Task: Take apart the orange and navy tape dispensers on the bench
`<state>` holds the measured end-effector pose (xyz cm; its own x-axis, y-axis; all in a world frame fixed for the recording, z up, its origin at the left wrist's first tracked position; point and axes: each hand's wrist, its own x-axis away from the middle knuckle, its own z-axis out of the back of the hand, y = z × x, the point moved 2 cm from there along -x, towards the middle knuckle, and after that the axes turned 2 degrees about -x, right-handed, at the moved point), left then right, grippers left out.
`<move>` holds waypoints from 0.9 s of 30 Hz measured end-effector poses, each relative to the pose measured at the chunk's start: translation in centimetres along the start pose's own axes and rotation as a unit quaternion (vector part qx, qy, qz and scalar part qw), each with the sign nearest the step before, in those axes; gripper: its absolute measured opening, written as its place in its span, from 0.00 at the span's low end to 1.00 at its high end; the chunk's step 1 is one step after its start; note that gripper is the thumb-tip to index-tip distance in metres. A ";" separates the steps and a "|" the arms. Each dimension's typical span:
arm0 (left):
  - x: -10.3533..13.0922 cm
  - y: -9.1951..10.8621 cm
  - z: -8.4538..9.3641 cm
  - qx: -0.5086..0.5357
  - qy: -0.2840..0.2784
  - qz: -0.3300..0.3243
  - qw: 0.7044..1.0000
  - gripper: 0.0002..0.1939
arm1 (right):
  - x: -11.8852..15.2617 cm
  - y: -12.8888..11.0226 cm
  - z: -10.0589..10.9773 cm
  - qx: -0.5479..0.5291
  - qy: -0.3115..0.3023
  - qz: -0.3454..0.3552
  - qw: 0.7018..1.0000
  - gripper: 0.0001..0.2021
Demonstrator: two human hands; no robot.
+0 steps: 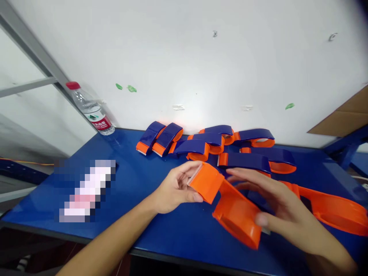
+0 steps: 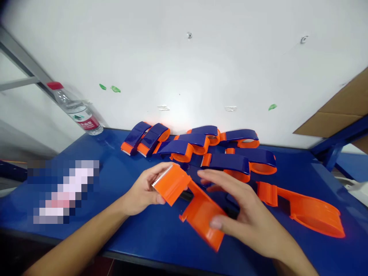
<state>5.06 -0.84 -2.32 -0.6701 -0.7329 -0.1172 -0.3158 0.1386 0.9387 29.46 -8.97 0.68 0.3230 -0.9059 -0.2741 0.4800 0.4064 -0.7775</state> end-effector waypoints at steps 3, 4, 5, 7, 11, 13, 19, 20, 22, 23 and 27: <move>-0.1 0.1 0.3 -0.026 0.048 -0.037 0.998 0.37 | 0.5 -0.6 -0.3 0.111 0.004 -0.010 0.994 0.34; -0.1 0.0 0.3 -0.031 0.049 -0.037 0.998 0.37 | 0.4 -0.9 -0.5 0.148 0.017 -0.009 0.989 0.34; -0.2 -0.2 0.1 -0.034 0.045 -0.035 0.998 0.37 | 0.2 -1.2 -0.8 0.178 0.032 -0.006 0.983 0.32; -0.2 -0.6 -0.1 -0.033 0.029 -0.023 0.999 0.37 | -0.1 -1.5 -1.3 0.219 0.053 0.007 0.974 0.27; -0.3 -1.0 -0.3 0.002 0.005 0.007 1.000 0.41 | -0.2 -1.1 -1.2 0.256 0.068 0.041 0.963 0.24; -0.3 -1.1 -0.2 0.011 0.015 0.017 1.000 0.37 | 0.1 -0.6 -0.6 0.269 0.085 0.053 0.958 0.24; -0.2 -1.3 -0.5 -0.037 0.039 0.096 0.994 0.21 | 0.3 0.2 0.3 0.290 0.062 0.085 0.951 0.24; -0.1 -1.2 -0.6 -0.063 0.036 0.099 0.992 0.21 | 0.2 0.2 0.2 0.292 0.058 0.084 0.951 0.24; -0.1 -1.1 -0.8 -0.108 0.037 0.097 0.989 0.21 | -0.1 -0.1 0.0 0.300 0.050 0.076 0.950 0.22; -0.1 -1.0 -0.9 -0.125 0.039 0.093 0.987 0.21 | -0.2 -0.4 -0.2 0.305 0.044 0.073 0.948 0.21; 0.0 -1.1 -1.0 -0.180 0.062 0.077 0.979 0.22 | -0.6 -1.4 -1.0 0.341 0.042 0.068 0.937 0.20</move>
<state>6.08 -1.70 -2.99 -0.5980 -0.7998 0.0530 0.0538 0.0258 0.9982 27.74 -9.08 1.39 0.3677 -0.8347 -0.4101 0.8579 0.4746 -0.1969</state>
